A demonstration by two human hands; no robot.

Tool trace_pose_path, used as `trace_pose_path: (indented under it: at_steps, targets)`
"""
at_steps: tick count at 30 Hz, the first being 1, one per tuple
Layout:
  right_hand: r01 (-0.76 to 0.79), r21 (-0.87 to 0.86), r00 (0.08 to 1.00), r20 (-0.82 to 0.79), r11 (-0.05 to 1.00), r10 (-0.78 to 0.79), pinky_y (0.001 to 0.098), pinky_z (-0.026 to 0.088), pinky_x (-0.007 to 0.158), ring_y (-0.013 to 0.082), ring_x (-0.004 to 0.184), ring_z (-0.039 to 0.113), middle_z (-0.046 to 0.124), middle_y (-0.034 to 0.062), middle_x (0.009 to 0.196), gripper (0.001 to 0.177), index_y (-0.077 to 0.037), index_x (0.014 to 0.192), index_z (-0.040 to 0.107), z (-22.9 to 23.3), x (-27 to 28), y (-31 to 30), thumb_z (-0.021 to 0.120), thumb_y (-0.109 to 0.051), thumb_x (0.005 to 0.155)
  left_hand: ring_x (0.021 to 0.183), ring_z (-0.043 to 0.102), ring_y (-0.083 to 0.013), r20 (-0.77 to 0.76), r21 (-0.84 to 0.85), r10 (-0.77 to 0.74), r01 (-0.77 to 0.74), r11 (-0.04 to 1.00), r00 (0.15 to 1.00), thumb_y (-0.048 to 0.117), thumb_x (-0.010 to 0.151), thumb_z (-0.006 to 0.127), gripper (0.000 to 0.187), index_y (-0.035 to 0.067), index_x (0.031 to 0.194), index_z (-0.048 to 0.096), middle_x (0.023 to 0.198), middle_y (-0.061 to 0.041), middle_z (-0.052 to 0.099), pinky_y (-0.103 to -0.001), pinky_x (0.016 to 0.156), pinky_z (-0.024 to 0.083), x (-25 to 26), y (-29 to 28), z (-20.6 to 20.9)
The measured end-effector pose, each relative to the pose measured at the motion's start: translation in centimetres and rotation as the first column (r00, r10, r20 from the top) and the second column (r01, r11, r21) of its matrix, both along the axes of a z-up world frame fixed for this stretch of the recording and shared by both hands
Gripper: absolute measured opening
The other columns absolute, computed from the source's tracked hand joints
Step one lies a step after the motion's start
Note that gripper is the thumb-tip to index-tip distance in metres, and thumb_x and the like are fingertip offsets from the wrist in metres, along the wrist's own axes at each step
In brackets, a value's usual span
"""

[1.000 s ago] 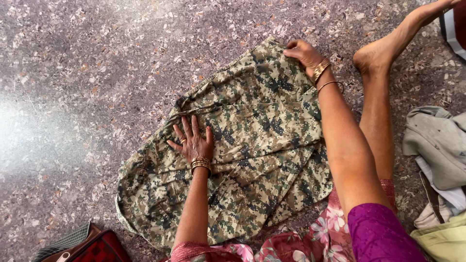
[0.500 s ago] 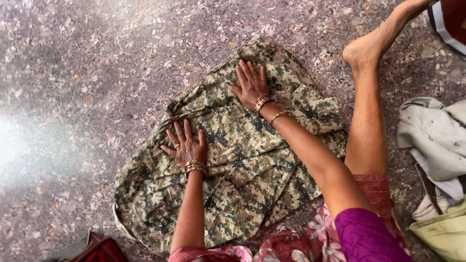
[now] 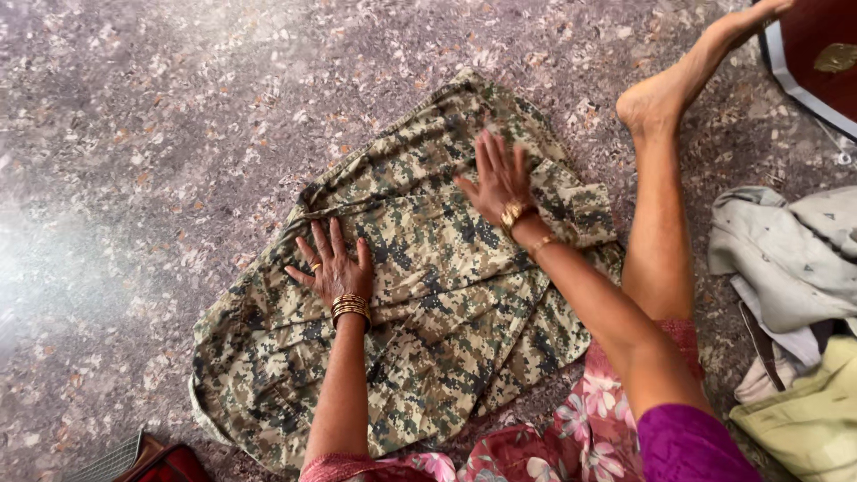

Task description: The person folds a camouflage shirt and a pair of dark trousers by hand while sitting on the floor, then places the folded shirt into a bag.

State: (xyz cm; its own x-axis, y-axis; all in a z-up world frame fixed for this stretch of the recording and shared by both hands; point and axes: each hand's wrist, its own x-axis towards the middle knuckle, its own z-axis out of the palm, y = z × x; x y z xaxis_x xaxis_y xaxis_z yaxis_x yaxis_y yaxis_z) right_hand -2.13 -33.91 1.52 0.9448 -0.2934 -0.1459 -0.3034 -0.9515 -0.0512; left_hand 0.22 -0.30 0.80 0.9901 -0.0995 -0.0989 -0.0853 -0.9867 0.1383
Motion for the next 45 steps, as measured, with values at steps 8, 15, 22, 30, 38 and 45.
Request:
trace_pose_path:
  at_steps: [8, 15, 22, 30, 38, 45]
  targets:
    - [0.224, -0.069, 0.969, -0.091, 0.972, -0.229, 0.0558, -0.002, 0.124, 0.0269, 0.158, 0.001, -0.001, 0.0102, 0.171, 0.088, -0.007, 0.163, 0.009, 0.1, -1.2, -5.4, 0.013, -0.068, 0.099, 0.157, 0.005, -0.0320, -0.008, 0.021, -0.006, 0.006, 1.000, 1.000, 0.061, 0.100, 0.030, 0.067, 0.032, 0.161, 0.031, 0.171, 0.001, 0.015, -0.070, 0.116, -0.011, -0.3, 0.2, -0.4]
    - [-0.222, 0.094, 0.974, 0.069, 0.971, 0.216, 0.0562, -0.003, 0.125, 0.0282, 0.158, 0.005, 0.006, 0.0108, 0.172, 0.091, -0.008, 0.164, 0.013, -1.5, -7.1, 7.9, 0.017, -0.072, 0.099, 0.159, 0.004, -0.0323, 0.003, -0.009, 0.036, -0.036, 0.999, 0.999, 0.062, 0.101, 0.031, 0.068, 0.032, 0.162, 0.031, 0.172, 0.000, 0.015, -0.068, 0.119, -0.012, -0.2, 0.5, -0.7]
    - [-0.273, 0.138, 0.951, 0.189, 0.952, 0.245, 0.0599, 0.003, 0.125, 0.0340, 0.158, 0.014, 0.018, 0.0159, 0.171, 0.086, -0.004, 0.163, 0.028, -0.2, -7.3, 8.8, 0.025, -0.068, 0.104, 0.159, 0.006, -0.0298, -0.026, -0.024, 0.011, -0.011, 1.000, 1.000, 0.065, 0.101, 0.031, 0.068, 0.035, 0.162, 0.028, 0.172, 0.003, 0.015, -0.068, 0.120, -0.009, -0.3, 1.1, -0.7]
    - [-0.244, 0.148, 0.949, 0.239, 0.958, 0.205, 0.0619, 0.005, 0.125, 0.0363, 0.157, 0.021, 0.026, 0.0168, 0.171, 0.085, 0.000, 0.162, 0.033, 0.2, -7.3, 9.1, 0.034, -0.063, 0.106, 0.159, 0.008, -0.0166, -0.028, 0.275, 0.075, -0.065, 0.959, 0.997, 0.067, 0.104, 0.017, 0.073, 0.027, 0.165, 0.017, 0.173, 0.003, 0.006, -0.063, 0.120, -0.006, -1.1, 16.6, -0.3]
    - [-0.242, 0.145, 0.951, 0.229, 0.959, 0.205, 0.0616, 0.007, 0.126, 0.0367, 0.156, 0.023, 0.029, 0.0182, 0.170, 0.083, 0.002, 0.161, 0.036, 0.5, -7.2, 9.3, 0.033, -0.063, 0.108, 0.160, 0.005, -0.0188, -0.080, 0.059, 0.169, -0.165, 0.985, 0.982, 0.064, 0.105, 0.020, 0.071, 0.029, 0.166, 0.015, 0.173, 0.004, 0.003, -0.060, 0.124, -0.007, -1.0, 21.7, -0.5]
    - [-0.237, 0.132, 0.954, 0.220, 0.962, 0.205, 0.0609, 0.006, 0.125, 0.0370, 0.157, 0.022, 0.028, 0.0191, 0.170, 0.080, 0.001, 0.161, 0.036, -0.5, -7.3, 8.9, 0.035, -0.061, 0.110, 0.161, 0.002, -0.0232, -0.051, 0.166, 0.101, -0.092, 0.982, 0.994, 0.066, 0.106, 0.021, 0.074, 0.026, 0.167, 0.012, 0.175, 0.001, 0.002, -0.068, 0.121, -0.010, -5.0, 15.8, 0.4]
